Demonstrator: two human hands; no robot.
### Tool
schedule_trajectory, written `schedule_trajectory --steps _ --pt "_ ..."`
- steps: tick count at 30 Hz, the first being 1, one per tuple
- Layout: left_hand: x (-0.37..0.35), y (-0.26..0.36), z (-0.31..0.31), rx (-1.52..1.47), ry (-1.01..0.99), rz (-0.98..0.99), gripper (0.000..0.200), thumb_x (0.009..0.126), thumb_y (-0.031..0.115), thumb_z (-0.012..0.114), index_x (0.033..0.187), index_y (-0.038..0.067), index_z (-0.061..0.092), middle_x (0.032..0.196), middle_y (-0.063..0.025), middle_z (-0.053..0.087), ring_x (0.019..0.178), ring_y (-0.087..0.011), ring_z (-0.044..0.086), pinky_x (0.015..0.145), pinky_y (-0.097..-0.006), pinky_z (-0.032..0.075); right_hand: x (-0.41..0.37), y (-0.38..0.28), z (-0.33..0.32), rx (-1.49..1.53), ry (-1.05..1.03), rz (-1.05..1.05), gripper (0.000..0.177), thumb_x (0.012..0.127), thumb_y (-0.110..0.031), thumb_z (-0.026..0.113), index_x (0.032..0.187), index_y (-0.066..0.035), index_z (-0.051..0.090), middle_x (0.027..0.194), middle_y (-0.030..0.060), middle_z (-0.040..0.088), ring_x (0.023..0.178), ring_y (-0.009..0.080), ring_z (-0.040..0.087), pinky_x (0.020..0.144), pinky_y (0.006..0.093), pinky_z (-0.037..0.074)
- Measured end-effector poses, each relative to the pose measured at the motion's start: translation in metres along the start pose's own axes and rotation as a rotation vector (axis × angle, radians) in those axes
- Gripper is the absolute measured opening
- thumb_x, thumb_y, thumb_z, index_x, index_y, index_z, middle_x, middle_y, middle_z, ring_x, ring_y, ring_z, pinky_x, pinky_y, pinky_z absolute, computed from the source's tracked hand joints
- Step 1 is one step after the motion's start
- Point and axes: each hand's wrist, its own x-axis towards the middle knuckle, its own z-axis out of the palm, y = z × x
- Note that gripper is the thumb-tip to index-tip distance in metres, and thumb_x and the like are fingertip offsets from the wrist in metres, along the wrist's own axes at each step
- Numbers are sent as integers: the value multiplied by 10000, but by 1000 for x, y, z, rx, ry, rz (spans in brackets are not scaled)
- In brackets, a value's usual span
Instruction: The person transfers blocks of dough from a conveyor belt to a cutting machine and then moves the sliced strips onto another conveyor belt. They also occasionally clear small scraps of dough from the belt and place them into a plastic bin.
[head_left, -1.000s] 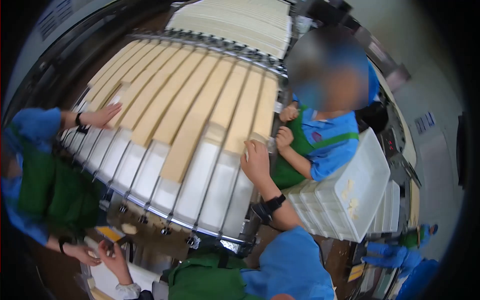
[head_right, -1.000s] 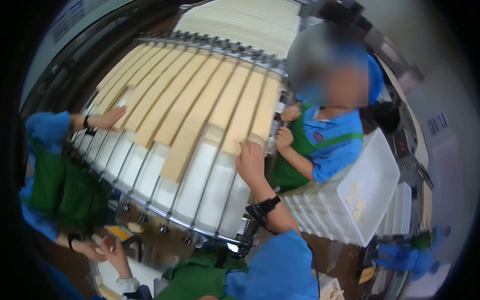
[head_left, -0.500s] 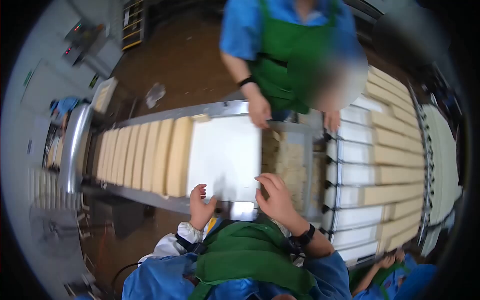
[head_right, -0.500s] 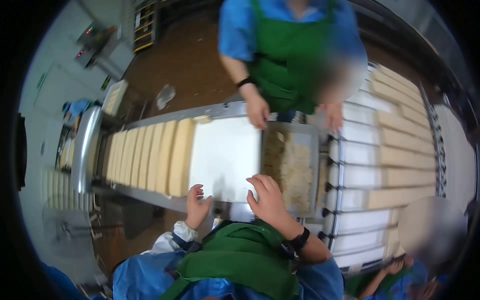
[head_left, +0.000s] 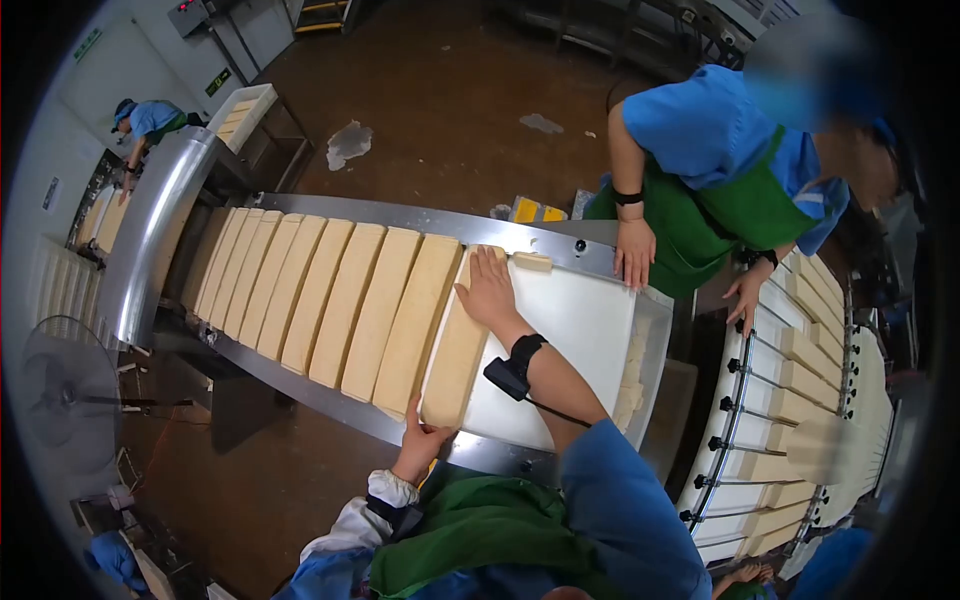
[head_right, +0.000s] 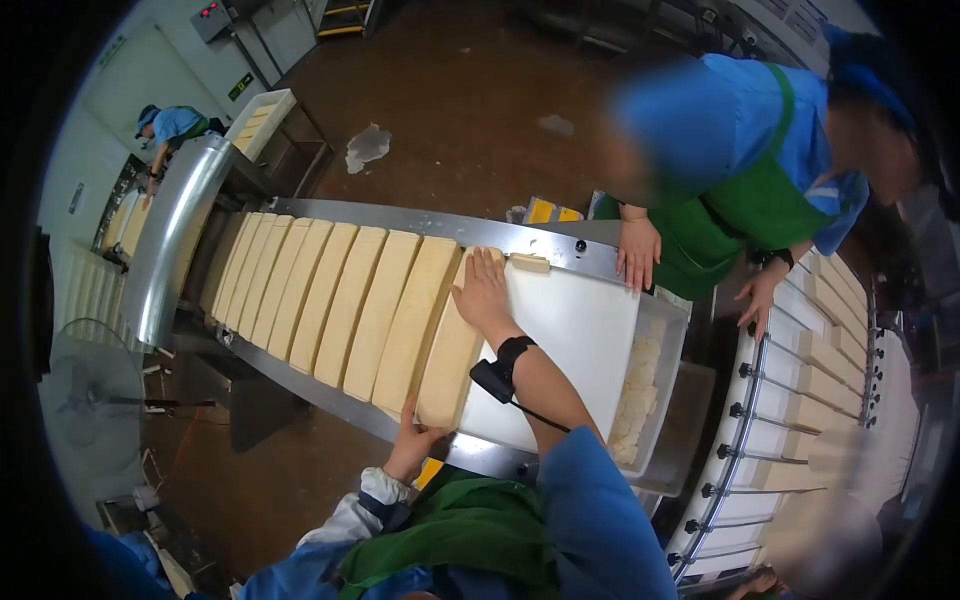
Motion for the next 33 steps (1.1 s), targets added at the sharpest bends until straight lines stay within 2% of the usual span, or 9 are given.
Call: schedule_trajectory --steps 6,14,18,19,24,26,28,30,33 --pt "8 6 -11 -132 -191 -23 903 778 -7 675 1476 109 113 966 -118 624 707 -167 618 639 -269 510 -15 -9 10 -85 166 -7 607 876 -342 540 1315 58 415 1404 197 397 1367 299 281 1145 474 142" --pt "16 43 -3 -28 -229 -159 817 760 18 695 1413 98 210 899 -84 605 599 -117 561 515 -239 475 25 -13 -30 -224 41 277 543 620 -342 695 1029 -8 568 1007 137 553 1030 271 504 886 423 364" --pt "29 24 3 497 -182 416 815 658 172 794 1342 90 357 1062 -176 637 823 -301 661 694 -373 536 -29 35 -69 -260 30 461 576 633 -398 690 1016 16 575 1031 159 546 1035 276 505 890 429 375" --pt "26 36 6 588 -200 351 855 614 261 820 1330 99 382 1086 -215 635 965 -371 642 815 -420 518 -53 52 -83 -260 30 527 592 639 -410 691 1023 25 570 1035 168 546 1038 279 506 895 430 379" --pt "26 65 19 893 -300 469 906 567 273 835 1335 121 378 990 -204 661 936 -390 642 794 -440 527 -162 88 -134 90 -215 776 975 575 -508 771 1260 83 406 1089 218 548 1082 358 511 870 475 467" --pt "31 59 22 882 -275 540 923 516 258 843 1309 121 391 995 -203 662 917 -388 647 774 -449 534 -192 90 -140 217 -211 488 1051 487 -459 841 1334 -20 400 1124 186 530 1084 384 499 881 494 468" --pt "26 68 32 1056 -241 470 884 550 299 831 1293 115 387 1035 -201 651 964 -391 630 777 -445 528 -207 81 -132 -53 -243 357 813 578 -342 804 1301 -163 477 1099 188 528 1037 382 513 822 499 472" --pt "28 61 40 1107 -187 496 773 569 241 800 1231 108 424 1027 -193 653 956 -392 631 781 -444 523 -221 85 -90 -75 30 489 588 663 -246 718 1224 -200 546 1066 181 524 1002 373 516 760 493 459" --pt "17 67 67 1080 -220 579 670 575 185 774 1162 91 464 1010 -191 653 952 -391 628 794 -441 513 -252 83 -117 -107 73 558 456 715 -171 641 1167 -174 581 1024 181 522 967 361 519 723 470 439"
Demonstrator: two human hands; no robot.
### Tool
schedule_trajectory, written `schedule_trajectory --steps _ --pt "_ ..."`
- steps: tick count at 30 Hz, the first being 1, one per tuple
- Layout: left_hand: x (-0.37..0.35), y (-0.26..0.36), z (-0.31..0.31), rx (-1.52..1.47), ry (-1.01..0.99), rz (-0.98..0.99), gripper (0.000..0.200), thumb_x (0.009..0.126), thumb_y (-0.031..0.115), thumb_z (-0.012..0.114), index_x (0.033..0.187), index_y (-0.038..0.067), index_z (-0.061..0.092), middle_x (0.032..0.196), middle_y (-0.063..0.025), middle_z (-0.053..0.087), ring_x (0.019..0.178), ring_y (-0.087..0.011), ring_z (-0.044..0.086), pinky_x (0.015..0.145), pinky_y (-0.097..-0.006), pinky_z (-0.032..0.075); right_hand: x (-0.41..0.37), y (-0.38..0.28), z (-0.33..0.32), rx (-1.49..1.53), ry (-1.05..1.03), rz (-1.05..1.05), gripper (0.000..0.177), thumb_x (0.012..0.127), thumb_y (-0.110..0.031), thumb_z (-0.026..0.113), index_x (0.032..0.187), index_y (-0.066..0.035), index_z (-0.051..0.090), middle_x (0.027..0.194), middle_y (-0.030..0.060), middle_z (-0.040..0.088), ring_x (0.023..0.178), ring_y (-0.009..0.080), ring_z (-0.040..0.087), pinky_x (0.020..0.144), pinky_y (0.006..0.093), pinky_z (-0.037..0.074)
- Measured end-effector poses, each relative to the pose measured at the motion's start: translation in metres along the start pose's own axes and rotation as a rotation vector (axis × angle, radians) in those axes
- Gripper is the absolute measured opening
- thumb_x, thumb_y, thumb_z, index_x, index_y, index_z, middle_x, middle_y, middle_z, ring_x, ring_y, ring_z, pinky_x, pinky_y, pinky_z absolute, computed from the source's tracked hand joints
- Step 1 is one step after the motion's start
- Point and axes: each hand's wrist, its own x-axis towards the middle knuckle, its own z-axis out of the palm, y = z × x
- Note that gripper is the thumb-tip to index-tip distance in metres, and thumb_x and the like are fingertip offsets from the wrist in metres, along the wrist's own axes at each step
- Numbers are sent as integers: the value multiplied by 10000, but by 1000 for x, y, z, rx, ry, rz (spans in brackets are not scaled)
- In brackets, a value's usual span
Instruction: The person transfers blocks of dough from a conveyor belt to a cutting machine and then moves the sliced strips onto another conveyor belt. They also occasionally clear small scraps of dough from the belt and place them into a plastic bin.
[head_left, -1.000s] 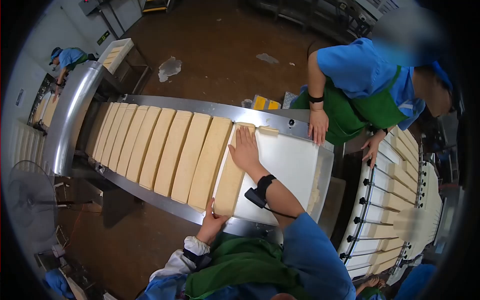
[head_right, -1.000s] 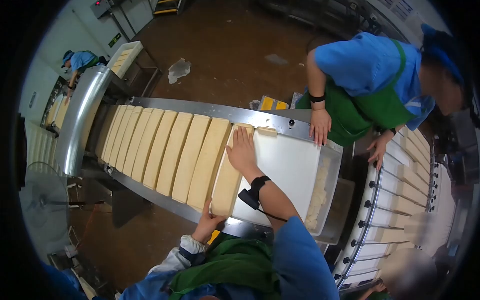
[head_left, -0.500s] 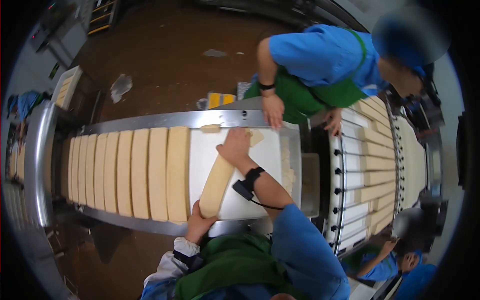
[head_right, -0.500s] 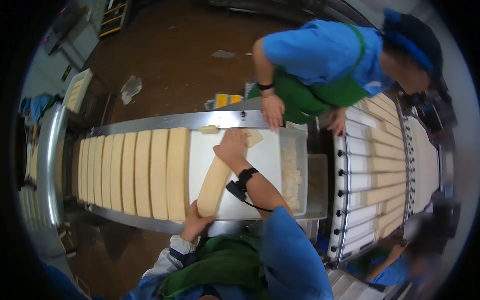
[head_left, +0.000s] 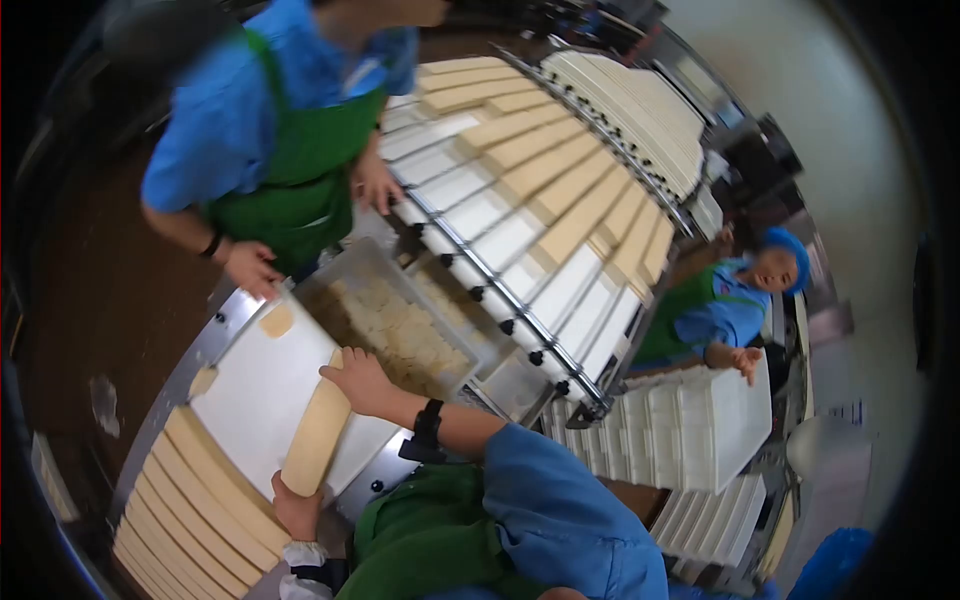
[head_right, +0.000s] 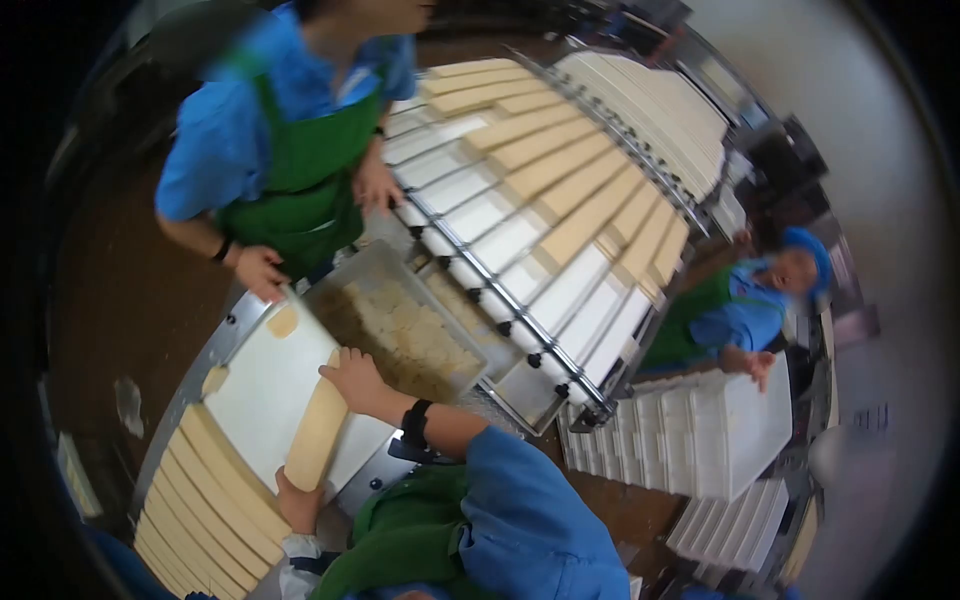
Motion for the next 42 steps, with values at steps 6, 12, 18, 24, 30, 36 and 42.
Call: schedule_trajectory --steps 6,12,18,24,30,36,42 --pt "-2 136 45 -138 -144 436 642 573 120 768 1157 86 506 1018 -176 637 974 -370 608 817 -423 492 -112 131 -110 161 370 208 447 692 -211 694 1125 -173 591 971 183 548 943 365 532 772 463 440" --pt "-50 268 124 -389 -515 597 744 631 211 812 1258 30 454 1094 -206 593 1037 -346 581 880 -395 470 -195 310 -199 197 99 315 597 573 -191 769 1135 -201 564 971 151 588 980 360 539 816 447 465" --pt "-70 332 185 -187 -478 608 725 679 273 789 1274 31 452 1087 -228 599 1003 -361 601 842 -413 486 -193 442 -174 525 -140 359 764 584 -219 788 1255 -106 443 1030 220 598 998 373 566 870 406 479" --pt "-73 362 223 -332 -494 484 617 807 189 700 1315 28 388 978 -186 633 843 -263 653 739 -344 520 -174 492 -162 444 216 1035 887 763 -562 645 1192 178 410 1172 368 526 1104 431 548 922 412 464" --pt "-76 375 243 -449 -520 376 490 861 65 629 1242 30 325 894 -160 638 762 -176 660 640 -276 518 -169 493 -150 217 360 1084 809 835 -583 559 1114 175 507 1261 391 448 1130 464 516 955 453 437" --pt "-65 372 274 -554 -558 440 398 860 27 608 1145 30 330 892 -169 625 755 -192 651 622 -272 506 -177 514 -131 -215 697 960 781 817 -549 590 1164 144 495 1235 295 477 1162 407 447 986 489 353" --pt "-49 396 315 -152 -440 599 253 840 52 616 1007 19 429 814 -179 602 695 -266 630 598 -363 475 -191 529 -140 -285 771 1076 712 807 -488 615 1188 103 500 1101 203 525 1065 334 441 919 495 317"
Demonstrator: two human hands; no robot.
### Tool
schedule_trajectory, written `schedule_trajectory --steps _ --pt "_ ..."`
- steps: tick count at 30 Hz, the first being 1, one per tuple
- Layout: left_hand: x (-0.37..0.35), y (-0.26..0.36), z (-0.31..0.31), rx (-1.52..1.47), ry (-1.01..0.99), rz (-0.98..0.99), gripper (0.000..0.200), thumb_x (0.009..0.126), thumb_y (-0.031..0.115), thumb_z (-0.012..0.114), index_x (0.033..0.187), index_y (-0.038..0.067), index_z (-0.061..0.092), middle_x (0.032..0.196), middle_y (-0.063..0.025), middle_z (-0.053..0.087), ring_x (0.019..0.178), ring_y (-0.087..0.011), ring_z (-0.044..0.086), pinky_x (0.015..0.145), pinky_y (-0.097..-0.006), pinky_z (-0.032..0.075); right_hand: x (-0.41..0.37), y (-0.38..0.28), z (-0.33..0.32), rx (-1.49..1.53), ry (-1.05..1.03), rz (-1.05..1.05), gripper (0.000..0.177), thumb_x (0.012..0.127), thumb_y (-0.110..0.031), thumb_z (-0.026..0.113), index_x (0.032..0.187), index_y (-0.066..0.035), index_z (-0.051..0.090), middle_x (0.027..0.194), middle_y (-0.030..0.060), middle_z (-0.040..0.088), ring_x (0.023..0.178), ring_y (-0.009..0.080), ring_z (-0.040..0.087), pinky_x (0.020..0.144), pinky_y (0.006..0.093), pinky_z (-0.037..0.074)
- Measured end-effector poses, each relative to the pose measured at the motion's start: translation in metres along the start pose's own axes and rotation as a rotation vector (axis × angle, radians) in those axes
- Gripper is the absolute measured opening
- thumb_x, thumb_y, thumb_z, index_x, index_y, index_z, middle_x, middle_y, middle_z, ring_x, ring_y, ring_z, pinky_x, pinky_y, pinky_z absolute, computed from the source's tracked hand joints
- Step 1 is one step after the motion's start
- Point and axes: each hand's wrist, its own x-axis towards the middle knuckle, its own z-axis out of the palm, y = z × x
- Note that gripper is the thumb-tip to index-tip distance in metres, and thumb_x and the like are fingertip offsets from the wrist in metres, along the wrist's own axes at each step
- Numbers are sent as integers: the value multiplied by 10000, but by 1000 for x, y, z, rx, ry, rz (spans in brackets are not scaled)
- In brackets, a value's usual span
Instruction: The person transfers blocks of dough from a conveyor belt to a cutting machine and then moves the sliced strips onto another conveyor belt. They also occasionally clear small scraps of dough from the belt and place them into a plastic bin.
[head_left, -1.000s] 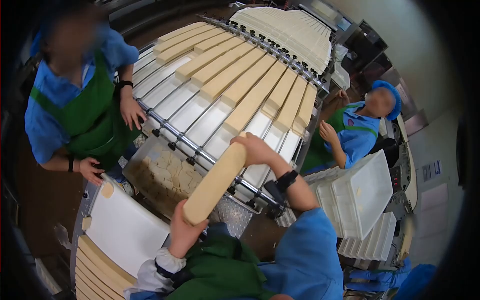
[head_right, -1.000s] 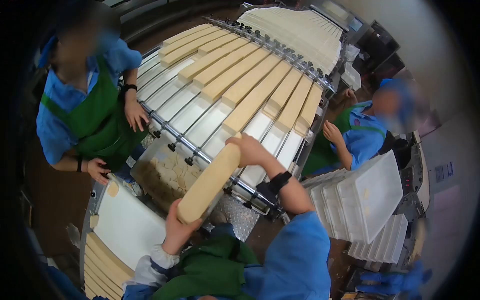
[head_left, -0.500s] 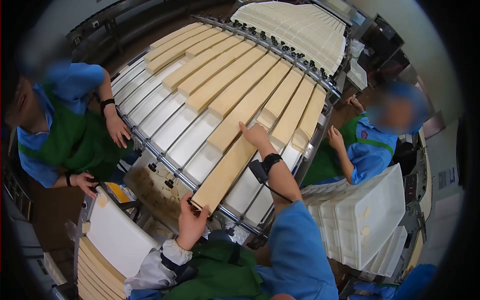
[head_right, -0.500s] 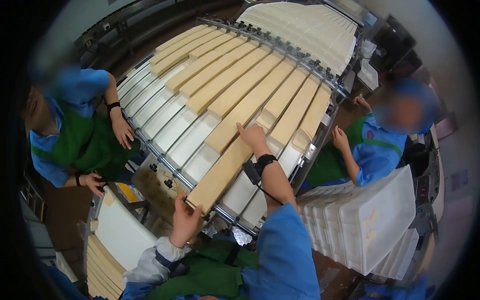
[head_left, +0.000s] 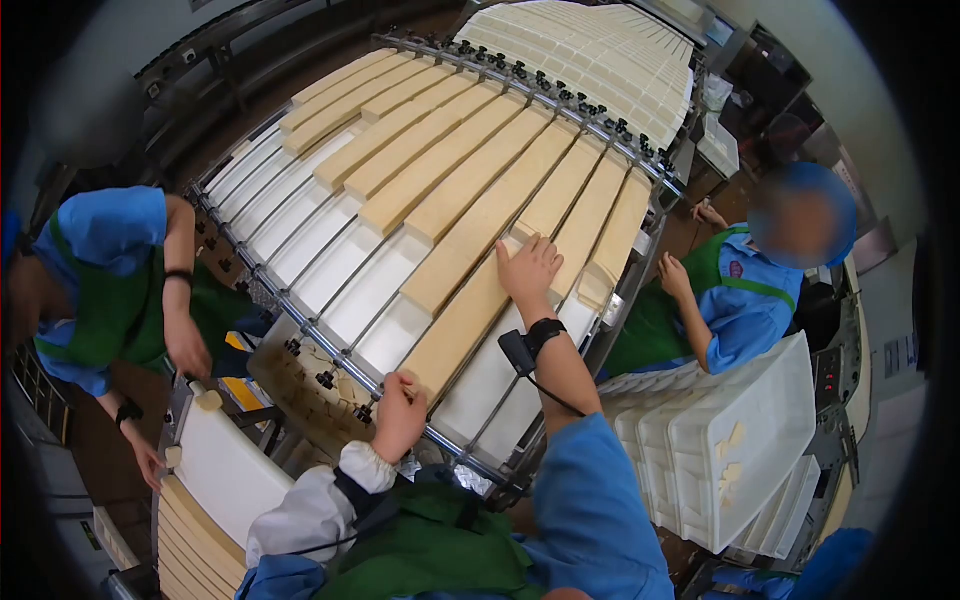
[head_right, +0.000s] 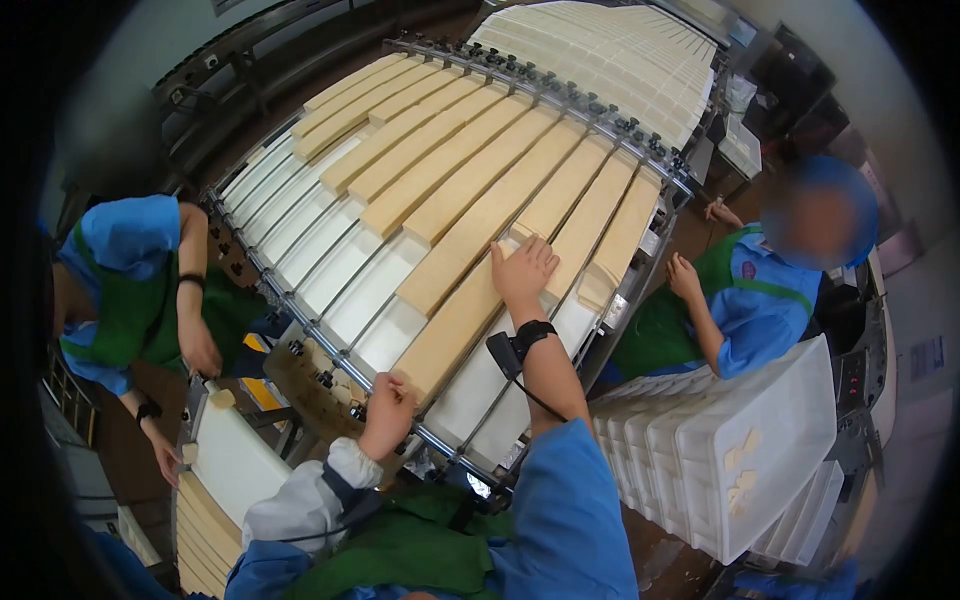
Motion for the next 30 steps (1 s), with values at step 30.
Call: schedule_trajectory --steps 30 --pt "-225 -117 -211 -628 1012 -270 380 803 -90 557 1124 78 441 1014 -56 507 947 -148 519 844 -286 441 -227 -240 -157 817 -453 -924 537 712 -89 628 1230 -20 503 1309 246 414 1251 443 363 1062 539 267"
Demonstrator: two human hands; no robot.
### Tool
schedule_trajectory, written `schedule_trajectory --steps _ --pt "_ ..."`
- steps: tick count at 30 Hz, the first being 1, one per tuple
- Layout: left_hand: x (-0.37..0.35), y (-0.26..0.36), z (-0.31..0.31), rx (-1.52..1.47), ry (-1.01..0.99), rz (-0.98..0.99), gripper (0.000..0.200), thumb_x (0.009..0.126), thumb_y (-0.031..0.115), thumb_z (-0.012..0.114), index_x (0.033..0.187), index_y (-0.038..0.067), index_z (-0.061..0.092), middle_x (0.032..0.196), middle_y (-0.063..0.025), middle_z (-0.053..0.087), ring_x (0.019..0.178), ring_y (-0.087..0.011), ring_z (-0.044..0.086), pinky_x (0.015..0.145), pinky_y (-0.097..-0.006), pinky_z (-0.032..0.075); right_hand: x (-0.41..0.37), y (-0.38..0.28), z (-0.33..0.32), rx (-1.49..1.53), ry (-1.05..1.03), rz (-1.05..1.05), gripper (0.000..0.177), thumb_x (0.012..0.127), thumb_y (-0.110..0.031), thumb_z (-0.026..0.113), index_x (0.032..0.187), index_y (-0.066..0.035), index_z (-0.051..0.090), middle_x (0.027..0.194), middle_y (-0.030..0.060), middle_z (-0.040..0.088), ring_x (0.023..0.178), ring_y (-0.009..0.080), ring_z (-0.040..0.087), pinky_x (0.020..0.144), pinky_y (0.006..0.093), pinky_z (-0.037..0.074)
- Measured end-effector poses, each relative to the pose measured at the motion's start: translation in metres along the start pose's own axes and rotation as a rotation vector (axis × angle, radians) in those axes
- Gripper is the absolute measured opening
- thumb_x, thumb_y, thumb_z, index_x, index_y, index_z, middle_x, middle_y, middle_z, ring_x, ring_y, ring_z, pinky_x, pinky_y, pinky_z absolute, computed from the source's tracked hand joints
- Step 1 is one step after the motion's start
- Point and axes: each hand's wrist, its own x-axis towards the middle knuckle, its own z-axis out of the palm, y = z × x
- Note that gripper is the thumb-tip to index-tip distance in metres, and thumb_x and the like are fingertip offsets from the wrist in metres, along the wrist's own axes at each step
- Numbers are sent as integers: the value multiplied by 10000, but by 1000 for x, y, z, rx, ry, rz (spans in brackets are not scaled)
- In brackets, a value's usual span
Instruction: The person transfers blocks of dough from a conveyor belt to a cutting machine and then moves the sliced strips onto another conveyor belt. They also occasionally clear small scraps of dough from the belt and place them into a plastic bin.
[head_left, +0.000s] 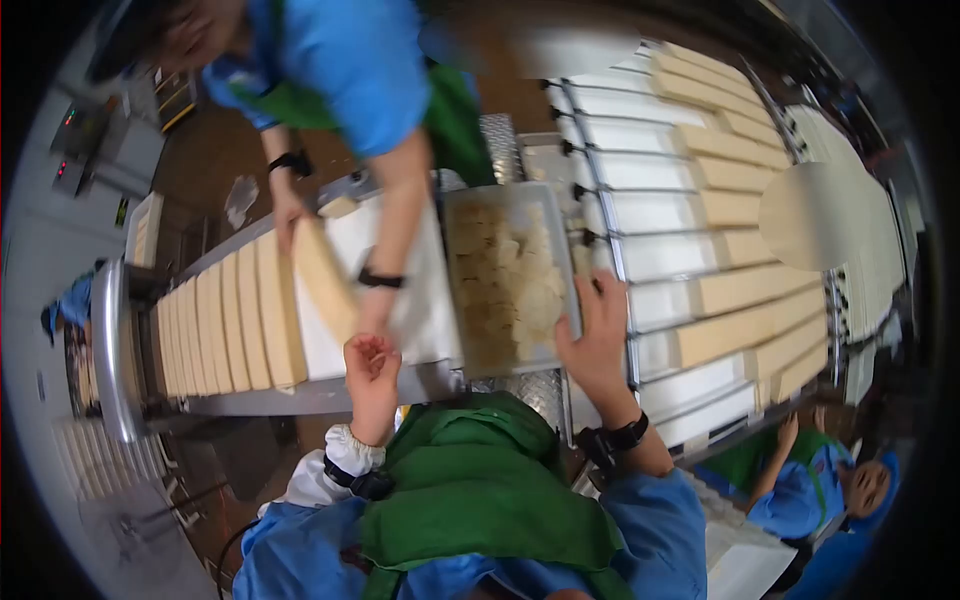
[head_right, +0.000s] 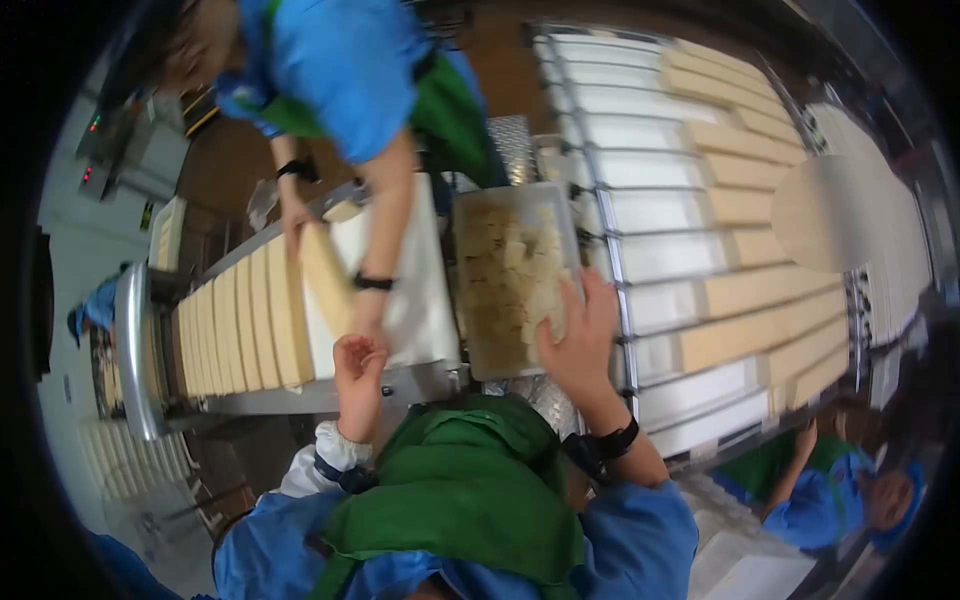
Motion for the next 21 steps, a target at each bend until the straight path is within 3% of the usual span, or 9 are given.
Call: schedule_trajectory --steps 4,7,9,11,15,21 --pt "-2 -55 -102 176 376 -122 470 720 -1 643 1141 68 448 952 -66 496 858 -160 514 751 -290 442 29 -120 82 391 -232 -404 453 710 -50 633 1150 -10 536 1220 214 482 1167 389 456 1003 487 373" --pt "6 -77 -165 487 531 -221 578 683 38 677 1209 52 440 934 -77 482 832 -187 512 717 -313 442 44 -205 158 572 -551 -437 468 726 -92 632 1169 16 526 1208 225 492 1171 386 463 1002 445 387" --pt "16 -94 -198 542 578 -281 693 655 63 701 1285 39 413 1010 -135 524 834 -219 528 720 -351 453 52 -247 227 563 -649 -476 492 732 -107 627 1183 46 507 1213 242 488 1181 400 455 1015 449 376" --pt "26 -106 -217 529 581 -255 727 656 64 705 1313 40 395 1041 -164 549 836 -224 542 734 -369 462 60 -276 304 468 -706 -514 553 730 -125 623 1210 100 466 1247 273 471 1203 414 440 1040 452 352" --pt "38 -119 -241 73 379 -407 834 672 80 734 1392 57 314 935 -120 611 757 -204 579 681 -325 496 89 -311 433 146 -589 -489 651 833 -254 598 1338 92 377 1437 261 323 1371 361 267 1133 451 209" --pt "46 -104 -256 59 183 -490 906 698 64 736 1456 89 240 896 -95 612 732 -168 578 647 -292 496 93 -303 473 -53 -630 -417 691 911 -364 501 1399 83 303 1504 234 228 1421 329 166 1164 443 95"
